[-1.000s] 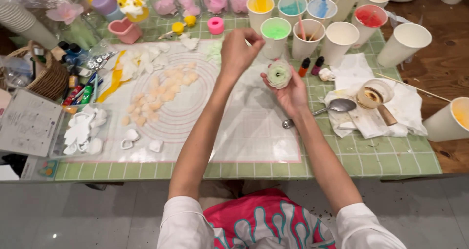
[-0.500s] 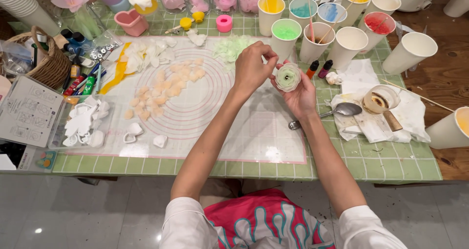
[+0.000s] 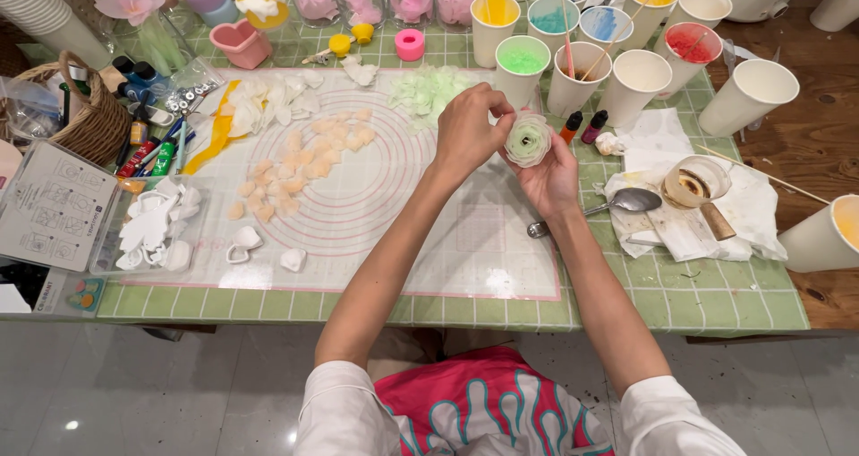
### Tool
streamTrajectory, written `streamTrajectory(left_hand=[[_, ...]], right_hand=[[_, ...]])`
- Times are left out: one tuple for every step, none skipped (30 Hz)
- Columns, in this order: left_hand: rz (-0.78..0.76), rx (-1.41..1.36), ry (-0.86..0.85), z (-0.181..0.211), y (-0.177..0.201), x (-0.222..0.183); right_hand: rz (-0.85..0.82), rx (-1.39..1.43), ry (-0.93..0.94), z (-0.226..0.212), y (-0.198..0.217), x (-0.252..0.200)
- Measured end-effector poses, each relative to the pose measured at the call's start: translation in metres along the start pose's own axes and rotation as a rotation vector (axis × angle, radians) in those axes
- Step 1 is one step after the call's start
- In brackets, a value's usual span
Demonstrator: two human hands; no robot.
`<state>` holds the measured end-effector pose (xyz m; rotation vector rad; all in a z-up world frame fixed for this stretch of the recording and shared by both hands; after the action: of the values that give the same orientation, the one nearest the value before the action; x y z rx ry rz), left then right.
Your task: The recorder is assembling a rose-shaped candle by placing wax petals into a silicone mold and adding fragrance oils.
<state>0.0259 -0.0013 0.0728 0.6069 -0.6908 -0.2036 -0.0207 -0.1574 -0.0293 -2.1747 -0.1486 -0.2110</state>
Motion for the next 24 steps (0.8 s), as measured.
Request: streamTrajectory(left_hand=[[-0.011,-0.003,0.004,0.001,0.0,0.0],[-0.012,-0.003,0.003,0.001,0.0,0.0],[-0.036,-0.023,0.036,0.001,0.0,0.0],[-0.06,-0.043,0.068,0.001,0.0,0.001],[-0.06,-0.043,0.067,0.0,-0.001,0.001],[-0.063,-0.052,0.072,-0.001,-0.001,0.001],[-0.067,-0.062,0.077,-0.002,-0.002,0.001],[-0.067,-0.062,0.077,-0.001,-0.002,0.001],[-0.077,-0.071,0.089,-0.002,-0.002,0.001],[-0.087,-0.079,0.102,-0.001,-0.001,0.002],[-0.086,-0.079,0.101,-0.002,-0.002,0.002],[-0.087,-0.08,0.101,-0.003,-0.002,0.002],[-0.088,-0.081,0.102,-0.004,-0.003,0.002],[-0.088,-0.081,0.101,-0.003,-0.003,0.002],[-0.092,-0.089,0.106,-0.003,-0.003,0.002],[-0.095,-0.098,0.111,-0.003,-0.003,0.002],[-0.095,-0.098,0.111,-0.004,-0.003,0.002],[-0.094,-0.112,0.118,-0.005,-0.004,0.002],[-0.092,-0.126,0.125,-0.005,-0.004,0.002],[-0.091,-0.126,0.124,-0.007,-0.005,0.001],[-0.093,-0.14,0.121,-0.008,-0.006,0.001],[-0.095,-0.155,0.119,-0.009,-0.006,0.001],[-0.094,-0.155,0.119,-0.01,-0.007,0.001],[-0.111,-0.174,0.142,-0.011,-0.008,0.001]], right_hand=[[-0.007,0.009,0.001,-0.001,-0.002,0.0],[-0.007,0.009,0.002,-0.001,-0.003,-0.001],[-0.018,0.01,0.007,-0.001,-0.003,-0.001],[-0.028,0.011,0.012,-0.002,-0.004,-0.002],[-0.029,0.011,0.013,-0.002,-0.005,-0.002],[-0.032,0.007,0.017,-0.002,-0.005,-0.002],[-0.036,0.003,0.02,-0.002,-0.006,-0.002],[-0.036,0.003,0.021,-0.002,-0.006,-0.001],[-0.036,0.002,0.024,-0.002,-0.006,-0.001],[-0.037,0.0,0.027,-0.002,-0.005,-0.001],[-0.038,0.0,0.028,-0.002,-0.006,-0.001],[-0.041,0.002,0.032,-0.002,-0.006,-0.001],[-0.045,0.004,0.036,-0.001,-0.006,-0.002],[-0.046,0.004,0.036,-0.002,-0.006,-0.001],[-0.049,0.009,0.039,-0.002,-0.005,-0.001],[-0.052,0.013,0.041,-0.002,-0.005,-0.001],[-0.051,0.013,0.041,-0.001,-0.004,-0.001],[-0.051,0.011,0.043,-0.001,-0.004,-0.001],[-0.05,0.009,0.046,-0.001,-0.003,-0.001],[-0.051,0.009,0.045,-0.001,-0.003,0.0],[-0.049,0.0,0.047,-0.001,-0.003,0.0],[-0.047,-0.008,0.05,-0.001,-0.003,0.0],[-0.047,-0.008,0.049,-0.001,-0.003,0.0],[-0.043,-0.016,0.051,0.0,-0.004,-0.001]])
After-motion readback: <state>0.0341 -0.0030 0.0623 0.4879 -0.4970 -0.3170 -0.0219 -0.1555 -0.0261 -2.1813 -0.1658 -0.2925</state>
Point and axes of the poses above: each hand's wrist, its own x-axis towards the middle knuckle, its own y-axis out of the back of the hand, z = x × y, the point moved 2 cm from there along x, towards the middle knuckle, and after that the axes turned 4 degrees about -z, right-handed, at the moved point
